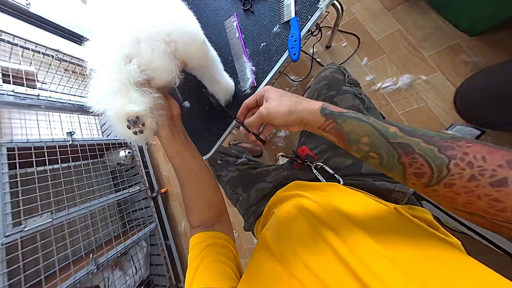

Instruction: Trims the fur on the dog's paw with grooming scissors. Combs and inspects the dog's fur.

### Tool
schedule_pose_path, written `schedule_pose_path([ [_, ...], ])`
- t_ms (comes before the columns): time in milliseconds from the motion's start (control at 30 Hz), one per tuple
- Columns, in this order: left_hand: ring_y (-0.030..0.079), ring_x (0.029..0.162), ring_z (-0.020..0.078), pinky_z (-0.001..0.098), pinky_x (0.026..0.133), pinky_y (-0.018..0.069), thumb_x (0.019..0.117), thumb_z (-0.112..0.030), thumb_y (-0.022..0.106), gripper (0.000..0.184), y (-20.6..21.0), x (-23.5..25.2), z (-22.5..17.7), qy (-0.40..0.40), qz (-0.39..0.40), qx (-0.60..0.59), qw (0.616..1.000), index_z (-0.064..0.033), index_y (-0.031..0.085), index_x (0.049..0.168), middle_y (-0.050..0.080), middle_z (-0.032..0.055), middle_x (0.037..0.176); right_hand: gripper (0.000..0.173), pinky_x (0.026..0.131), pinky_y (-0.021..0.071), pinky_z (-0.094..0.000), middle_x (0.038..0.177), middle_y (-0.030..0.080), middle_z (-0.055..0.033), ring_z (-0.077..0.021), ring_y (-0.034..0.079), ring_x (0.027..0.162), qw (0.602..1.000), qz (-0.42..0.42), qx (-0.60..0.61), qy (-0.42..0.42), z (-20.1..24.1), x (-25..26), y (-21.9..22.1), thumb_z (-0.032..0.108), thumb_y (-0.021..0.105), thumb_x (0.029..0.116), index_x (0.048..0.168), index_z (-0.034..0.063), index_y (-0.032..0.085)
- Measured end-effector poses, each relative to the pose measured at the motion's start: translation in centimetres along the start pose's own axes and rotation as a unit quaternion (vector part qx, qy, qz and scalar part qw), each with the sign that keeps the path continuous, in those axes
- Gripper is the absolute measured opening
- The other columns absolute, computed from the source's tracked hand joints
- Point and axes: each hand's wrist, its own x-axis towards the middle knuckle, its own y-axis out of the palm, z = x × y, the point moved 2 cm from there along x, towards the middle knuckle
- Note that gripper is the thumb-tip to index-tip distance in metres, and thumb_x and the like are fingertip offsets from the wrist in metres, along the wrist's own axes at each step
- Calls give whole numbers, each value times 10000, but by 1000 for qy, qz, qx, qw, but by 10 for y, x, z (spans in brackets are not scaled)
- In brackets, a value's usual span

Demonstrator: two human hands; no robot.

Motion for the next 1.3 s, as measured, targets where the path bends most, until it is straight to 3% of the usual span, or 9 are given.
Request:
schedule_pose_path([
  [133, 620, 940, 111, 304, 880, 561, 1074, -72, 364, 156, 1, -1, 0, 0, 0, 2, 1000, -51, 477, 1178, 596, 51, 1006, 222, 622, 643, -419, 817, 718, -116, -243, 725, 670, 1000, 9, 1, -14, -2, 2, 0, 247, 664, 966, 1014, 36, 715],
  [300, 617, 940, 106, 301, 888, 556, 1084, -86, 333, 178, 1, 0, 2, 15, 21, -2, 1000, -40, 460, 1200, 589, 52, 1015, 127, 605, 639, -396, 857, 739, -164, -261, 727, 662, 1000, -8, 5, 0, -2, -2, 1, -22, 681, 915, 1042, -32, 688],
  [467, 610, 964, 125, 312, 901, 551, 1091, -98, 335, 200, 3, 0, 3, -2, 8, 2, 1000, -23, 448, 1239, 581, 74, 1048, 259, 609, 642, -407, 798, 713, -115, -236, 720, 649, 1000, 8, 25, -13, -10, -3, 5, 287, 641, 981, 1007, 38, 705],
  [633, 620, 948, 117, 305, 889, 558, 1087, -98, 349, 180, 2, 1, 2, 5, 20, -1, 1000, -35, 459, 1215, 593, 63, 1030, 125, 611, 642, -399, 862, 729, -165, -258, 728, 670, 999, -27, 29, 11, -10, -5, 8, -24, 673, 912, 1036, -31, 683],
  [800, 624, 961, 132, 331, 896, 561, 1088, -92, 337, 183, 1, 3, 2, 8, 21, -4, 1000, -37, 467, 1205, 601, 70, 1018, 237, 593, 631, -404, 778, 706, -110, -232, 712, 639, 999, -24, 28, 2, -11, -3, 9, 279, 686, 955, 971, 44, 713],
  [967, 626, 953, 123, 320, 897, 560, 1092, -98, 335, 183, 1, 3, 2, 16, 30, 3, 999, -38, 466, 1204, 604, 64, 1018, 127, 606, 637, -401, 818, 719, -155, -256, 721, 662, 998, -47, 16, 24, -12, -3, 9, -13, 706, 892, 1018, -19, 695],
  [1067, 628, 956, 124, 319, 902, 559, 1089, -91, 329, 187, 2, 2, 1, 17, 27, 5, 999, -42, 467, 1205, 604, 62, 1023, 173, 593, 633, -401, 799, 711, -143, -247, 718, 650, 999, -32, 19, 1, -17, -5, 8, 165, 695, 955, 999, -2, 691],
  [1167, 624, 956, 121, 319, 904, 554, 1090, -96, 327, 189, 4, 1, 1, 18, 25, 7, 1000, -42, 468, 1203, 599, 58, 1023, 231, 862, 588, -432, 1016, 688, -142, -266, 706, 904, 987, -72, -29, 143, 20, -26, 17, 221, 591, 1045, 1167, 36, 658],
  [1300, 609, 958, 117, 308, 902, 549, 1089, -75, 306, 195, 2, 2, 3, 19, 25, 13, 999, -37, 441, 1224, 578, 63, 1031, 146, 608, 637, -403, 834, 721, -167, -264, 724, 670, 999, -41, 5, 31, -21, -1, 0, -19, 704, 886, 1031, -22, 685],
])
